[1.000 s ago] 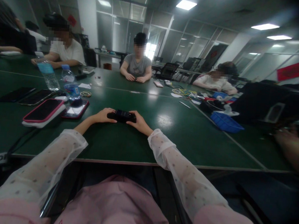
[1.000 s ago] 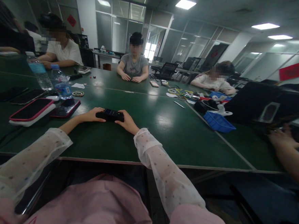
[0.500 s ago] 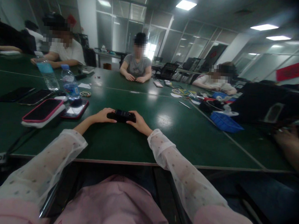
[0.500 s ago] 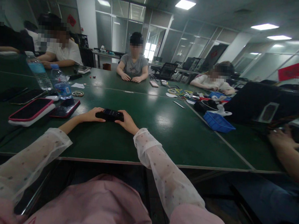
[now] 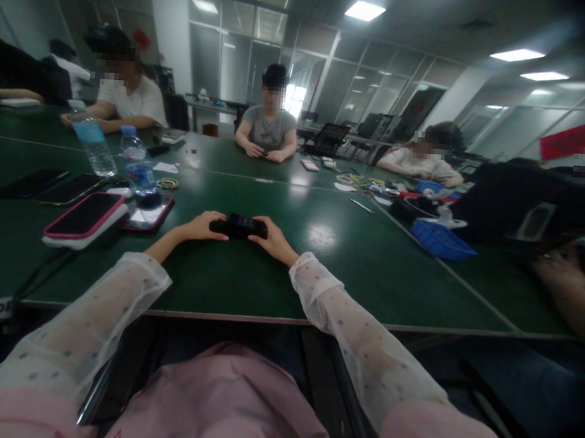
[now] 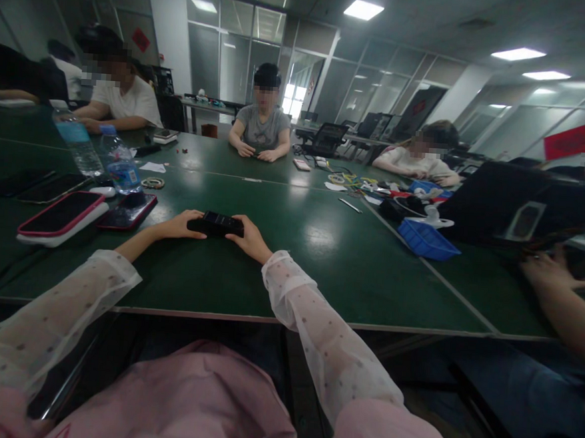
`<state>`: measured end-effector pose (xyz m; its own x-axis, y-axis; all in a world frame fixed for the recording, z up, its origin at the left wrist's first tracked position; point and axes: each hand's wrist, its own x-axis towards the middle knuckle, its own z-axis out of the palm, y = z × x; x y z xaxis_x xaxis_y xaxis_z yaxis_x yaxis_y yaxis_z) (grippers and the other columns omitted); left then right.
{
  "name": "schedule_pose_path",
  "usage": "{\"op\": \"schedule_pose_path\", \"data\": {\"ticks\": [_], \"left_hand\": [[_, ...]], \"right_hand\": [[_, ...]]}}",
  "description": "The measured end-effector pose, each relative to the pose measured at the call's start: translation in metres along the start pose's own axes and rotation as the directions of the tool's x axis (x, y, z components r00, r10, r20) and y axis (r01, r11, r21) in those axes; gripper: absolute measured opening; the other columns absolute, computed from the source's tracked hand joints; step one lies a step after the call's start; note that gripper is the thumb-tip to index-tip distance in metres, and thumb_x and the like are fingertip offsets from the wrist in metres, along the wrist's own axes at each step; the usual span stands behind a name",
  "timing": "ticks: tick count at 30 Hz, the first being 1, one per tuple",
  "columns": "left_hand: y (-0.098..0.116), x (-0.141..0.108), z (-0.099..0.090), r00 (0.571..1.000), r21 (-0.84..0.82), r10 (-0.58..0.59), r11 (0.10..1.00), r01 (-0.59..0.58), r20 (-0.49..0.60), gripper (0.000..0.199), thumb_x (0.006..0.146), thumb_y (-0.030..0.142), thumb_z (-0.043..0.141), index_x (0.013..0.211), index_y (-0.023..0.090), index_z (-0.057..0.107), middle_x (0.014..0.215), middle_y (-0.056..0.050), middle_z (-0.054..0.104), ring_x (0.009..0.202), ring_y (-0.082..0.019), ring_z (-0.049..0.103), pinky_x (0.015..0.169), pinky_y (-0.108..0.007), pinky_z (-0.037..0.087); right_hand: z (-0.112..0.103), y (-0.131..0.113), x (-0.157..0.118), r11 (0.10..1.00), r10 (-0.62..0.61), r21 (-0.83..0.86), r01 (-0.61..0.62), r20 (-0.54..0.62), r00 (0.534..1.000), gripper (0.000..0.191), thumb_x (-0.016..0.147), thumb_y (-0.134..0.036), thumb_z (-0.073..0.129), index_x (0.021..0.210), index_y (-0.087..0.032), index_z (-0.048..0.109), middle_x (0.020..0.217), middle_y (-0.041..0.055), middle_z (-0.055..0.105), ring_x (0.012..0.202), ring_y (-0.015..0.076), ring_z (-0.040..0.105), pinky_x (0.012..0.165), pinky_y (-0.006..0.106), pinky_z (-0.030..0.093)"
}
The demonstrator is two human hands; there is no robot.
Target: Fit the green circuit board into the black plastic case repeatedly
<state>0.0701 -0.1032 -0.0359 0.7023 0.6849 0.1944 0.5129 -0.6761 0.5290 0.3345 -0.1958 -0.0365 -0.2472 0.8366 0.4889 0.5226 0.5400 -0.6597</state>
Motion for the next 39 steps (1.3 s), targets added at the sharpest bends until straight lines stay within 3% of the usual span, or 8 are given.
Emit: {"op": "schedule_pose_path", "data": {"ticks": [11,17,23,29,33,39], "left_hand": [[0.002,0.001,0.001,1.0,0.022,-0.008,1.0,0.009,-0.027,0.072,0.063,0.067,0.066,0.118,0.02,0.06,0.124,-0.01,0.058,0.116,-0.03,0.049,0.101,-0.043,0.038],[0.007,0.0,-0.002,1.0,0.025,0.023,0.999,-0.023,0.002,0.064,0.067,0.066,0.064,0.113,0.022,0.063,0.13,-0.009,0.055,0.122,-0.029,0.046,0.104,-0.042,0.035],[0.007,-0.001,-0.003,1.0,0.052,0.017,0.998,-0.017,0.01,0.061,0.068,0.064,0.064,0.111,0.02,0.063,0.131,-0.01,0.053,0.122,-0.028,0.046,0.103,-0.042,0.035],[0.003,-0.001,-0.003,0.999,0.031,0.009,0.999,-0.01,0.031,0.06,0.069,0.062,0.064,0.112,0.021,0.062,0.133,-0.009,0.052,0.123,-0.028,0.045,0.102,-0.043,0.035],[0.002,0.0,-0.003,1.0,0.029,0.005,1.0,-0.006,0.028,0.059,0.069,0.063,0.065,0.112,0.022,0.063,0.133,-0.009,0.052,0.123,-0.029,0.045,0.102,-0.043,0.035],[0.003,0.001,-0.002,1.0,0.02,0.022,1.0,-0.022,0.017,0.06,0.068,0.063,0.065,0.111,0.021,0.064,0.131,-0.009,0.053,0.122,-0.028,0.045,0.103,-0.043,0.034]], "right_hand": [[0.0,0.0,0.003,0.994,0.027,0.104,-0.02,-0.065,0.998,0.049,0.075,-0.035,0.07,0.117,-0.021,0.049,0.112,0.0077,0.058,0.105,0.0216,0.058,0.09,0.039,0.051],[-0.012,0.001,0.009,0.988,0.027,0.157,0.005,-0.2,0.979,0.053,0.076,-0.043,0.068,0.119,-0.021,0.047,0.113,0.0087,0.058,0.103,0.0226,0.059,0.089,0.039,0.05],[-0.027,0.025,0.012,0.996,0.071,-0.025,-0.09,-0.423,0.903,0.054,0.077,-0.043,0.065,0.12,-0.018,0.045,0.114,0.012,0.057,0.101,0.025,0.058,0.092,0.043,0.047],[-0.036,0.053,0.009,0.922,0.193,-0.198,-0.334,-0.512,0.837,0.051,0.075,-0.032,0.065,0.118,-0.014,0.044,0.115,0.0161,0.054,0.107,0.0283,0.054,0.095,0.046,0.043],[-0.036,0.062,0.006,0.876,0.243,-0.262,-0.406,-0.487,0.839,0.049,0.075,-0.029,0.065,0.117,-0.013,0.046,0.115,0.017,0.054,0.108,0.0291,0.054,0.094,0.046,0.044],[-0.032,0.066,0.005,0.841,0.197,-0.366,-0.399,-0.479,0.855,0.051,0.071,-0.026,0.069,0.116,-0.014,0.047,0.111,0.0157,0.053,0.106,0.0296,0.053,0.091,0.048,0.044]]}}
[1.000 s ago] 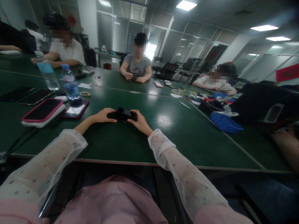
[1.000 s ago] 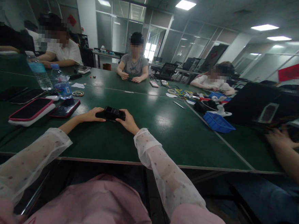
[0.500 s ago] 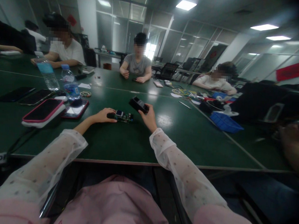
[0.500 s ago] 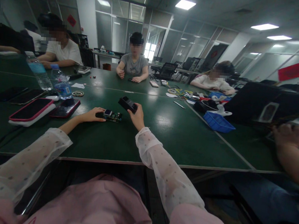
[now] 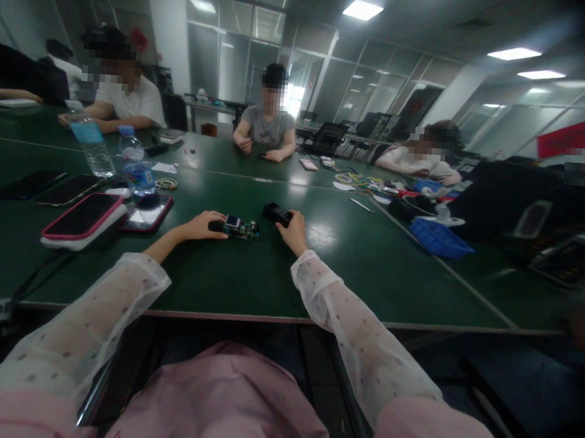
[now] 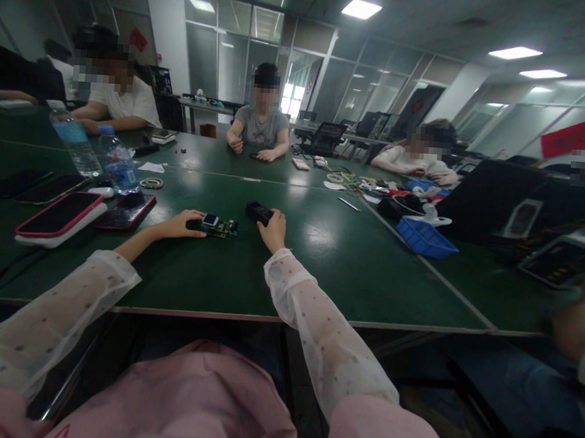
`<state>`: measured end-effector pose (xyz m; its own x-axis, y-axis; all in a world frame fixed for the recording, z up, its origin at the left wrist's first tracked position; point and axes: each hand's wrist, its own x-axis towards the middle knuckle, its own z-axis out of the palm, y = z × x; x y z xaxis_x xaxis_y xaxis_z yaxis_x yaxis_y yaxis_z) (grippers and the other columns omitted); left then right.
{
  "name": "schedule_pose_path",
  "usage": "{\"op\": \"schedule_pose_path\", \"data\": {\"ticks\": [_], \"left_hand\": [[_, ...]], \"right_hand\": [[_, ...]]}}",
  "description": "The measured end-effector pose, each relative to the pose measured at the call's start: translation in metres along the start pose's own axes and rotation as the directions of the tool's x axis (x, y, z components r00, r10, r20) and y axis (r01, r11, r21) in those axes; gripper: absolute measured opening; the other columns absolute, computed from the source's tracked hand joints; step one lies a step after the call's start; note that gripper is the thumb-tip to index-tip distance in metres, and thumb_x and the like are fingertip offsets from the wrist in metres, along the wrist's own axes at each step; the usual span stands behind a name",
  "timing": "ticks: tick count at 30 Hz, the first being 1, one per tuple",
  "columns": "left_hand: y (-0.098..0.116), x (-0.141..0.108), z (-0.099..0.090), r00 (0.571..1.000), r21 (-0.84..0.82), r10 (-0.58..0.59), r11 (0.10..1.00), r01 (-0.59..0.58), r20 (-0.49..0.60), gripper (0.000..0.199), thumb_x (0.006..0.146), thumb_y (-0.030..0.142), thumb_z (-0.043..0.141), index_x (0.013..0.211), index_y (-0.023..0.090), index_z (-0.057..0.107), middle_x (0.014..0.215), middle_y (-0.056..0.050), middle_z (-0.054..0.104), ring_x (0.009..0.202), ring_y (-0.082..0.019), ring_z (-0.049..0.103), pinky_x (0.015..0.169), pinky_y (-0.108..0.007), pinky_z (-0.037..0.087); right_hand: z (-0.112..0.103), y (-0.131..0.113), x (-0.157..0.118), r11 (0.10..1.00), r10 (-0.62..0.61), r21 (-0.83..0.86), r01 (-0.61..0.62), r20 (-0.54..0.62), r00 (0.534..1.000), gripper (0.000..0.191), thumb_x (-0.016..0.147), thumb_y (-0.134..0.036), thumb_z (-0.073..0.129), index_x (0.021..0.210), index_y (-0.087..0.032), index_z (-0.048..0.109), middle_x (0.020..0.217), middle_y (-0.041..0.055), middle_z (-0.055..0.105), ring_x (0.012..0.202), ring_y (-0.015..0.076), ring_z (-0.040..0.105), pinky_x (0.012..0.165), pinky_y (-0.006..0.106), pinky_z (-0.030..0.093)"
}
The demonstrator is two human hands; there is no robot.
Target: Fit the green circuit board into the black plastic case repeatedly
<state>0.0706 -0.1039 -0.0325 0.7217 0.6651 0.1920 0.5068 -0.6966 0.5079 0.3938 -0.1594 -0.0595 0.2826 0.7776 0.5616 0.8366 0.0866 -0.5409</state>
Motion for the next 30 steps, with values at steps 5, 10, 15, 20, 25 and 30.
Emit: {"op": "schedule_pose_path", "data": {"ticks": [5,10,15,20,25,30], "left_hand": [[0.0002,-0.0002,0.0001,1.0,0.002,0.003,1.0,-0.003,0.001,0.06,0.068,0.063,0.065,0.111,0.022,0.063,0.131,-0.009,0.054,0.121,-0.028,0.046,0.103,-0.043,0.035],[-0.0003,0.0005,0.0003,1.0,0.011,0.0,1.0,0.0,0.006,0.06,0.068,0.063,0.064,0.111,0.021,0.063,0.13,-0.009,0.054,0.121,-0.028,0.046,0.102,-0.043,0.036],[0.0031,-0.0006,-0.0016,1.0,0.003,-0.012,1.0,0.012,0.021,0.061,0.069,0.064,0.064,0.113,0.022,0.063,0.133,-0.009,0.052,0.123,-0.028,0.044,0.103,-0.043,0.035],[0.0075,-0.0026,-0.0034,0.999,0.001,-0.031,1.0,0.031,0.021,0.062,0.068,0.065,0.063,0.113,0.023,0.063,0.133,-0.008,0.052,0.123,-0.03,0.044,0.103,-0.045,0.035],[0.0062,-0.0025,-0.0032,0.999,-0.012,-0.026,1.0,0.026,0.018,0.062,0.068,0.065,0.064,0.113,0.022,0.063,0.133,-0.009,0.052,0.123,-0.029,0.045,0.103,-0.044,0.035],[0.0047,-0.0012,-0.0017,1.0,0.002,-0.013,1.0,0.013,0.011,0.061,0.068,0.064,0.064,0.111,0.022,0.063,0.132,-0.009,0.053,0.123,-0.029,0.045,0.103,-0.044,0.034]], "right_hand": [[0.001,-0.0007,-0.0009,1.0,-0.001,-0.025,0.0,-0.029,1.0,0.058,0.071,-0.031,0.07,0.12,-0.014,0.045,0.116,0.0173,0.049,0.11,0.032,0.049,0.091,0.051,0.044],[-0.0015,-0.003,-0.0008,1.0,0.006,-0.01,-0.006,-0.03,1.0,0.055,0.074,-0.033,0.067,0.121,-0.013,0.045,0.116,0.0185,0.048,0.111,0.0329,0.048,0.091,0.051,0.043],[-0.0024,-0.0032,-0.0006,1.0,0.008,-0.009,-0.008,-0.02,1.0,0.054,0.075,-0.033,0.066,0.12,-0.014,0.046,0.114,0.018,0.048,0.11,0.0333,0.047,0.091,0.052,0.042],[-0.0005,-0.0003,-0.0007,1.0,-0.001,-0.024,0.001,-0.028,1.0,0.052,0.074,-0.034,0.067,0.118,-0.015,0.048,0.112,0.0165,0.049,0.107,0.0319,0.049,0.09,0.051,0.043],[0.001,0.0019,-0.0001,0.998,0.003,-0.057,-0.005,-0.03,1.0,0.051,0.074,-0.034,0.068,0.118,-0.015,0.048,0.111,0.0159,0.049,0.106,0.0317,0.049,0.089,0.05,0.044],[-0.0001,0.0018,-0.0004,0.999,-0.002,-0.05,0.0,-0.04,0.999,0.048,0.075,-0.032,0.067,0.116,-0.015,0.049,0.109,0.0154,0.051,0.104,0.0308,0.051,0.088,0.049,0.045]]}}
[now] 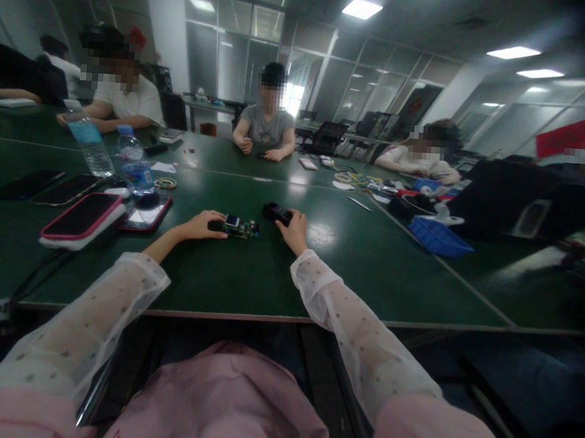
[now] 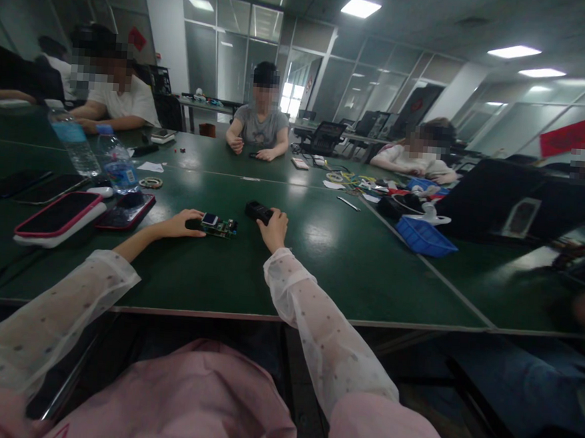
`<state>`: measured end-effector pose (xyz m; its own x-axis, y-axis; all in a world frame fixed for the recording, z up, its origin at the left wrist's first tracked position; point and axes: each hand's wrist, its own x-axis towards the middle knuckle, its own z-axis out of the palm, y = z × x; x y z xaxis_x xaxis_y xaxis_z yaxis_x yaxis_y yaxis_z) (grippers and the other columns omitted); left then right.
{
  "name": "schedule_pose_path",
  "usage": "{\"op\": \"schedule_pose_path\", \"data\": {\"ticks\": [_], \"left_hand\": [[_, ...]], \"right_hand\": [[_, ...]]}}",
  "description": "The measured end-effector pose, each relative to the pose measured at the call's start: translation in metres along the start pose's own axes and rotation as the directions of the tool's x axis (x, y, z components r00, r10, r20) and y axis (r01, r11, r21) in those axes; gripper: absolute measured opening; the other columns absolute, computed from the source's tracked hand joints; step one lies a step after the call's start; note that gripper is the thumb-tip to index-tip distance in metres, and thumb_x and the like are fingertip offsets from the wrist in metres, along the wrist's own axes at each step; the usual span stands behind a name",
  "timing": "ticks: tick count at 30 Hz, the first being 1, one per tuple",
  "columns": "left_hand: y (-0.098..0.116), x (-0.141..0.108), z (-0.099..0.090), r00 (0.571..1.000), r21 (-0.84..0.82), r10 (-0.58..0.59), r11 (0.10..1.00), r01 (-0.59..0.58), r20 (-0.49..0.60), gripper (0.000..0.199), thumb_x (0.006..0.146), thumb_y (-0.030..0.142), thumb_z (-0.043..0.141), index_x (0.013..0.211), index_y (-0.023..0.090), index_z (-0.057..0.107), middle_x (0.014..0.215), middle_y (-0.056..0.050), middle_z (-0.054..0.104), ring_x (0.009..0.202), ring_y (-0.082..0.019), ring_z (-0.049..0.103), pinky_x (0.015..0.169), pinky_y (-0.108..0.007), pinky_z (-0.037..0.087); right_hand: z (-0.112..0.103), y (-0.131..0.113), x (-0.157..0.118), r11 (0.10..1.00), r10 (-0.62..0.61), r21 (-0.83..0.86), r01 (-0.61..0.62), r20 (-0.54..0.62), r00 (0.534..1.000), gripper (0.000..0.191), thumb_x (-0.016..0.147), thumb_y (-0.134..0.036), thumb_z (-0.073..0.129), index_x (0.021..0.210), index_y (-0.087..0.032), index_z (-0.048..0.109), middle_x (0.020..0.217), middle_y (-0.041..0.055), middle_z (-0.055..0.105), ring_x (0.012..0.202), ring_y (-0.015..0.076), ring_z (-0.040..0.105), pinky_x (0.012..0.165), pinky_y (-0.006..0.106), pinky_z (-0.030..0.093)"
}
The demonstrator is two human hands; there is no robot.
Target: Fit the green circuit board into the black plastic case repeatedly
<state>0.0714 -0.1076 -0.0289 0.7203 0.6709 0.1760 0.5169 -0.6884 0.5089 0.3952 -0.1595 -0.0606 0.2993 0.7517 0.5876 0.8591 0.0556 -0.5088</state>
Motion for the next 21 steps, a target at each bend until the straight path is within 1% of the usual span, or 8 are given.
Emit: {"op": "schedule_pose_path", "data": {"ticks": [3,7,14,16,19,21], "left_hand": [[0.001,0.0,0.001,1.0,0.009,0.012,1.0,-0.011,-0.019,0.06,0.068,0.065,0.064,0.109,0.022,0.064,0.131,-0.009,0.054,0.122,-0.028,0.046,0.104,-0.043,0.033],[0.002,-0.001,0.0,1.0,0.009,0.005,1.0,-0.005,-0.015,0.061,0.067,0.065,0.064,0.11,0.022,0.064,0.131,-0.009,0.053,0.121,-0.028,0.046,0.104,-0.043,0.034],[0.001,-0.001,0.0,1.0,-0.003,-0.005,1.0,0.005,-0.006,0.064,0.068,0.065,0.064,0.113,0.021,0.063,0.132,-0.009,0.052,0.122,-0.029,0.045,0.103,-0.043,0.035],[0.0,-0.001,0.0,1.0,-0.001,-0.007,1.0,0.007,-0.008,0.064,0.067,0.066,0.064,0.113,0.021,0.063,0.132,-0.009,0.052,0.122,-0.029,0.045,0.104,-0.043,0.034],[-0.001,0.0,0.001,1.0,0.009,-0.012,1.0,0.012,-0.014,0.064,0.067,0.066,0.063,0.112,0.022,0.063,0.131,-0.009,0.053,0.122,-0.029,0.046,0.103,-0.043,0.034],[-0.003,0.001,0.002,1.0,0.016,-0.011,1.0,0.011,-0.017,0.064,0.066,0.067,0.064,0.111,0.022,0.064,0.131,-0.009,0.054,0.122,-0.03,0.046,0.103,-0.044,0.034]], "right_hand": [[-0.001,0.0,0.0,1.0,-0.004,0.001,0.004,-0.009,1.0,0.046,0.075,-0.032,0.067,0.114,-0.016,0.05,0.108,0.0149,0.052,0.104,0.0303,0.051,0.088,0.048,0.045],[-0.001,-0.001,-0.001,1.0,0.003,-0.001,-0.003,0.001,1.0,0.047,0.074,-0.032,0.068,0.114,-0.016,0.05,0.108,0.0145,0.053,0.103,0.0299,0.052,0.087,0.048,0.046],[-0.003,-0.003,0.0,0.996,0.015,0.086,-0.017,0.028,1.0,0.045,0.074,-0.03,0.068,0.114,-0.015,0.051,0.109,0.0152,0.054,0.103,0.0297,0.053,0.089,0.048,0.045],[-0.004,-0.008,0.001,0.991,0.0,0.135,-0.003,0.016,1.0,0.046,0.075,-0.031,0.067,0.114,-0.014,0.05,0.111,0.0156,0.054,0.106,0.0295,0.053,0.092,0.048,0.044],[-0.007,-0.022,0.0,0.963,-0.053,0.265,0.054,-0.011,0.999,0.047,0.078,-0.035,0.065,0.117,-0.015,0.048,0.113,0.0147,0.055,0.107,0.0279,0.053,0.095,0.046,0.043],[-0.012,-0.035,-0.005,0.922,-0.117,0.372,0.102,0.016,0.993,0.049,0.08,-0.039,0.062,0.121,-0.017,0.046,0.116,0.0135,0.054,0.109,0.0267,0.053,0.096,0.045,0.043]]}}
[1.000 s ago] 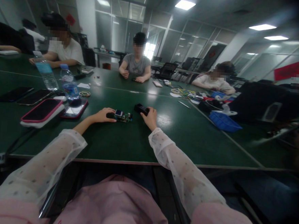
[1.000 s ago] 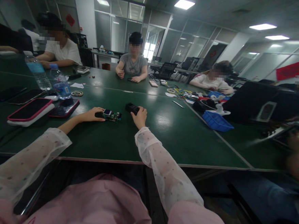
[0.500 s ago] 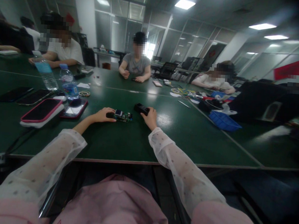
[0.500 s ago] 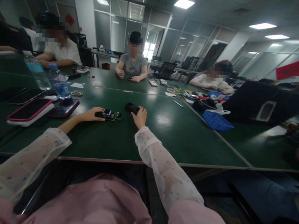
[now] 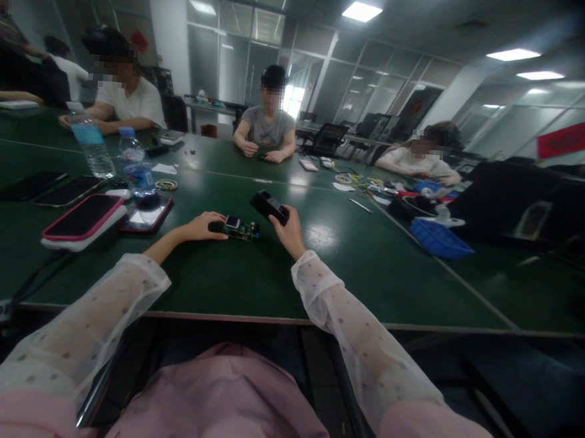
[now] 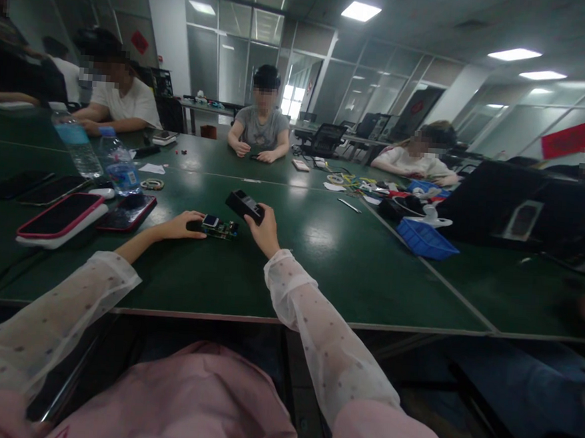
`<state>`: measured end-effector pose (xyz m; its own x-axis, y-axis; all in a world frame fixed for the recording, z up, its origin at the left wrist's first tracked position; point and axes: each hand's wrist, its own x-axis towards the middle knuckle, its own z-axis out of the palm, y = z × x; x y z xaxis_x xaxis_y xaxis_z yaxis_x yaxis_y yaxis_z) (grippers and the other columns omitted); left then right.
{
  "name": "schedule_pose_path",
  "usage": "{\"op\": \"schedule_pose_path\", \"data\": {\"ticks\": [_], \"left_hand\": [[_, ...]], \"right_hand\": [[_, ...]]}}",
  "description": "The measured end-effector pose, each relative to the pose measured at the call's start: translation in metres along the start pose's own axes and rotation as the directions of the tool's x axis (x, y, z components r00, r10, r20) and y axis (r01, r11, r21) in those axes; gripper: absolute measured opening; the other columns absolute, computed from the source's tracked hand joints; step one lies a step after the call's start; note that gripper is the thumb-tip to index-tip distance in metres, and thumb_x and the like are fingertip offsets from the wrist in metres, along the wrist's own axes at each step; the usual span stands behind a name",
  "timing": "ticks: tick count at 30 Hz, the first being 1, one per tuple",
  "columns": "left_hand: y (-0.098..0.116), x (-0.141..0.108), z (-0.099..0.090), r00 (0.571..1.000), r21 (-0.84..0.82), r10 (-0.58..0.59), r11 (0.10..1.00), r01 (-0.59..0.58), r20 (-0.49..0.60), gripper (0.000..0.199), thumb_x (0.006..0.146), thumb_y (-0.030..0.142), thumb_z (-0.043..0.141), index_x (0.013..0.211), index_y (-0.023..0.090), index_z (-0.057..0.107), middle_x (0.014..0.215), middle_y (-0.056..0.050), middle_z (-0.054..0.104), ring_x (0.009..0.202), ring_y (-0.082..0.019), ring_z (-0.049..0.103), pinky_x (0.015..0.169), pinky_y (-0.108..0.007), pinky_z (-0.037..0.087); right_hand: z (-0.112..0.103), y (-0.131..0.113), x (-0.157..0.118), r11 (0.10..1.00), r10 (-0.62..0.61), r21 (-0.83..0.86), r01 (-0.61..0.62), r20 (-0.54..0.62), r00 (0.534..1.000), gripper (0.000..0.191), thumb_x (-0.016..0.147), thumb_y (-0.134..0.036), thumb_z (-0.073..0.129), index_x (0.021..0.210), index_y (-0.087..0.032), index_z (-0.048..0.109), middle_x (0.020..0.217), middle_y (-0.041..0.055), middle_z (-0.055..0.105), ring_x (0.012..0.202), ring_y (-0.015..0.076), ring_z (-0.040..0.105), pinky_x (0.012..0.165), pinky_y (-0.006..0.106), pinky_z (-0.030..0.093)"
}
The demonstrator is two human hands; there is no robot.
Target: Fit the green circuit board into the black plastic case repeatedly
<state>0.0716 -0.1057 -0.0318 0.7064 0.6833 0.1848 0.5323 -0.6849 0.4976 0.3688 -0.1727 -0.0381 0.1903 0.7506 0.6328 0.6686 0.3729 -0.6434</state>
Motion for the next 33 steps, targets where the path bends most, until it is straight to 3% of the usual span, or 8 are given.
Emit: {"op": "schedule_pose_path", "data": {"ticks": [5,8,19,25,33], "left_hand": [[-0.004,0.001,0.003,0.999,-0.003,-0.009,1.0,0.009,-0.031,0.065,0.065,0.066,0.065,0.112,0.022,0.063,0.13,-0.009,0.054,0.121,-0.03,0.046,0.103,-0.043,0.035],[-0.006,0.001,0.005,0.999,-0.004,0.015,1.0,-0.015,-0.041,0.063,0.066,0.065,0.065,0.111,0.022,0.063,0.127,-0.009,0.056,0.119,-0.029,0.049,0.102,-0.043,0.036],[-0.001,0.0,0.002,0.999,0.002,0.006,1.0,-0.006,-0.039,0.066,0.066,0.064,0.066,0.114,0.018,0.061,0.122,-0.011,0.058,0.115,-0.03,0.051,0.099,-0.043,0.039],[-0.002,0.0,0.002,0.999,-0.01,0.015,1.0,-0.016,-0.042,0.069,0.063,0.063,0.069,0.117,0.022,0.06,0.125,-0.009,0.057,0.118,-0.03,0.047,0.103,-0.045,0.035],[-0.008,0.001,0.004,0.999,-0.016,0.02,1.0,-0.021,-0.033,0.065,0.064,0.063,0.069,0.114,0.022,0.062,0.127,-0.008,0.056,0.121,-0.03,0.046,0.103,-0.047,0.035]], "right_hand": [[0.0,-0.035,-0.013,0.985,-0.141,0.126,0.119,0.181,0.973,0.049,0.082,-0.043,0.062,0.121,-0.019,0.046,0.116,0.0122,0.055,0.105,0.0245,0.056,0.093,0.04,0.047],[0.001,-0.042,-0.018,0.976,-0.201,0.139,0.171,0.245,0.949,0.049,0.082,-0.042,0.062,0.121,-0.019,0.046,0.115,0.0117,0.055,0.105,0.0241,0.056,0.091,0.04,0.048],[0.009,-0.033,-0.019,0.962,-0.269,0.123,0.243,0.296,0.917,0.049,0.08,-0.039,0.065,0.121,-0.02,0.047,0.112,0.011,0.056,0.104,0.0252,0.056,0.09,0.043,0.048],[0.014,-0.027,-0.02,0.952,-0.305,0.127,0.277,0.416,0.857,0.052,0.078,-0.036,0.068,0.122,-0.018,0.047,0.115,0.0118,0.056,0.108,0.025,0.055,0.096,0.044,0.044],[0.012,-0.03,-0.021,0.959,-0.284,0.115,0.26,0.422,0.861,0.052,0.076,-0.036,0.07,0.121,-0.02,0.049,0.116,0.0108,0.057,0.108,0.0253,0.055,0.095,0.044,0.044]]}}
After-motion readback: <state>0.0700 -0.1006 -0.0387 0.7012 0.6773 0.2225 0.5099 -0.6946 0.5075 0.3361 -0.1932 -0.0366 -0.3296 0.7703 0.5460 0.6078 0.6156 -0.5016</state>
